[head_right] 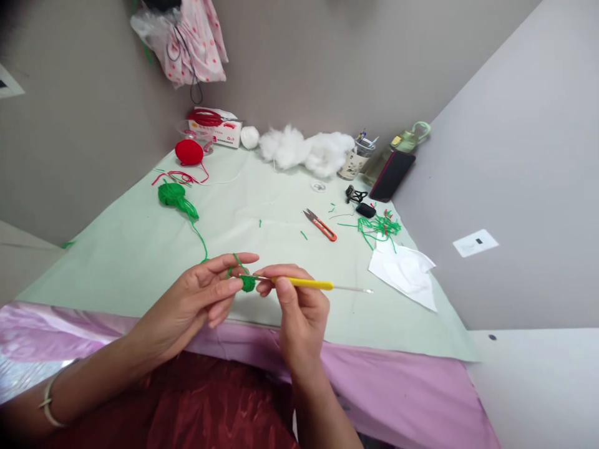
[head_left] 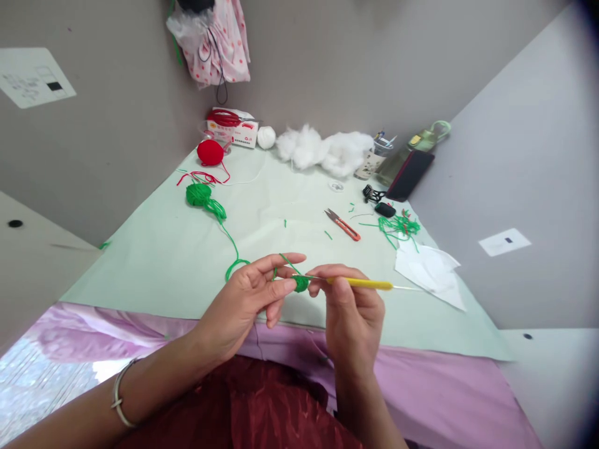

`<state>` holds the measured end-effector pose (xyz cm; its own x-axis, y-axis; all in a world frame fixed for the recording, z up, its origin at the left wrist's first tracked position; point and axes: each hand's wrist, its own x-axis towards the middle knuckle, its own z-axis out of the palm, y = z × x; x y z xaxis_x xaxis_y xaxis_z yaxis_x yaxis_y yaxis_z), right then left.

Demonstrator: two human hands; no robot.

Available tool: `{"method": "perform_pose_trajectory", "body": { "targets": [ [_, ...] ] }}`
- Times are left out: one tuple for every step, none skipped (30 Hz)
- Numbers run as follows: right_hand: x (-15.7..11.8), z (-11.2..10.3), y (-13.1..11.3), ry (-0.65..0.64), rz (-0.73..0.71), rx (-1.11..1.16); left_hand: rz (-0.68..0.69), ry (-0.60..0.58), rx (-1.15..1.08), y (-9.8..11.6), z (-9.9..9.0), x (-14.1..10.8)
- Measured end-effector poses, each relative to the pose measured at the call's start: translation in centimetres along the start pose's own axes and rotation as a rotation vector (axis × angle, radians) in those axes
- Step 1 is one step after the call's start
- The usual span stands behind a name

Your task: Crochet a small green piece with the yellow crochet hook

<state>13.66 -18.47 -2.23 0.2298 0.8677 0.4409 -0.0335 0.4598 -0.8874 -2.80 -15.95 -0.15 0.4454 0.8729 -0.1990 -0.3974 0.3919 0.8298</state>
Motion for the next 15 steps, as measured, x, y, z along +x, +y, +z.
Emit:
{"method": "perform_pose_trajectory", "body": {
  "targets": [
    [0.0,-0.1,0.0,-0.001,0.018,0.043,0.001,-0.003,0.007,0.0,-0.1,0.0],
    [0.0,-0.1,0.0,-0.004,0.031,0.068,0.003,-0.003,0.012,0.0,-0.2,0.0],
    [-0.1,-0.2,-0.1,-0.007,0.036,0.075,0.007,-0.002,0.016,0.1,-0.2,0.0],
    [-0.1,-0.2,-0.2,-0.007,0.031,0.06,0.012,0.0,0.021,0.1,-0.3,0.0],
    [-0.2,-0.2,-0.4,-0.006,0.014,0.024,0.019,0.005,0.029,0.0,-0.3,0.0],
    [-0.4,-0.2,-0.5,-0.006,-0.013,-0.032,0.03,0.012,0.041,0.0,-0.3,-0.1],
    [-0.6,-0.2,-0.6,-0.011,-0.051,-0.1,0.045,0.023,0.058,0.0,-0.3,-0.1],
    [-0.8,-0.2,-0.7,-0.021,-0.103,-0.168,0.06,0.038,0.08,0.0,-0.3,-0.1],
    [-0.9,-0.2,-0.8,-0.033,-0.164,-0.227,0.077,0.053,0.106,0.0,-0.3,-0.1],
    [-1.1,-0.2,-0.8,-0.049,-0.225,-0.271,0.094,0.069,0.133,0.0,-0.3,-0.2],
    [-1.3,-0.2,-0.8,-0.065,-0.28,-0.299,0.109,0.085,0.16,0.0,-0.3,-0.2],
    [-1.4,-0.2,-0.7,-0.078,-0.32,-0.312,0.12,0.097,0.184,0.0,-0.3,-0.3],
    [-1.4,-0.2,-0.7,-0.084,-0.343,-0.318,0.128,0.105,0.205,0.0,-0.3,-0.3],
    [-1.5,-0.3,-0.6,-0.086,-0.351,-0.32,0.132,0.108,0.221,0.1,-0.4,-0.3],
    [-1.5,-0.3,-0.6,-0.087,-0.349,-0.32,0.135,0.108,0.23,0.1,-0.4,-0.4]
  ]
}}
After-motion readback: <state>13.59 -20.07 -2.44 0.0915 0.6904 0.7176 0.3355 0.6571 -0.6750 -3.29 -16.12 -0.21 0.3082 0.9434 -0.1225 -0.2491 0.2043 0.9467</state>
